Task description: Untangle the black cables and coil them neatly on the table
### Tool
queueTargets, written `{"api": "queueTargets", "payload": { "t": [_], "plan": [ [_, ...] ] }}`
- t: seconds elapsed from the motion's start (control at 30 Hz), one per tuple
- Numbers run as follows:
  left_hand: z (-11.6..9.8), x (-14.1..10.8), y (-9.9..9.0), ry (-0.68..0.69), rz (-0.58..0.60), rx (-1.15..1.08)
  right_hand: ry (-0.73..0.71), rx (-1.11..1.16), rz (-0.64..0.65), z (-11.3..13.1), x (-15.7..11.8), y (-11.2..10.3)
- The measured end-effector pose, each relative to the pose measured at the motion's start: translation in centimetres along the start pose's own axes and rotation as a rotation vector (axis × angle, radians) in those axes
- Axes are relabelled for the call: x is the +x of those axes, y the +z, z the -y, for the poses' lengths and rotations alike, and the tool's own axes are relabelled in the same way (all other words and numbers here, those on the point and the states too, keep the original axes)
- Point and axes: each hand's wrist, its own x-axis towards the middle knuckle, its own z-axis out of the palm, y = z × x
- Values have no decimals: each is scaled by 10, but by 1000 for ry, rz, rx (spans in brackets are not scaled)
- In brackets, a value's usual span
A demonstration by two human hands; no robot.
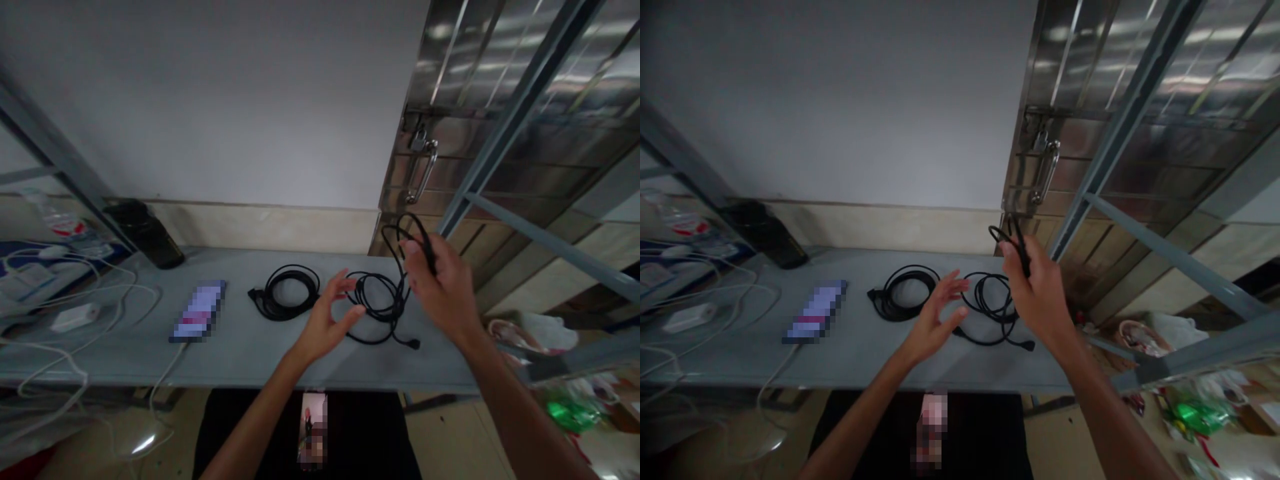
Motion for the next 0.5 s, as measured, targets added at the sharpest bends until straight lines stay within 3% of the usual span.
{"api": "queueTargets", "payload": {
  "t": [0.1, 0.27, 0.37, 0.5],
  "plan": [
    [1, 19, 22, 52, 147, 67, -3, -60, 98, -15, -12, 5],
    [41, 7, 29, 91, 382, 320, 71, -74, 37, -31, -18, -19],
    [59, -6, 24, 124, 440, 345, 96, -99, -57, -33, -19, -42],
    [65, -8, 13, 119, 411, 322, 82, -120, -157, -36, -23, -69]
  ]
}}
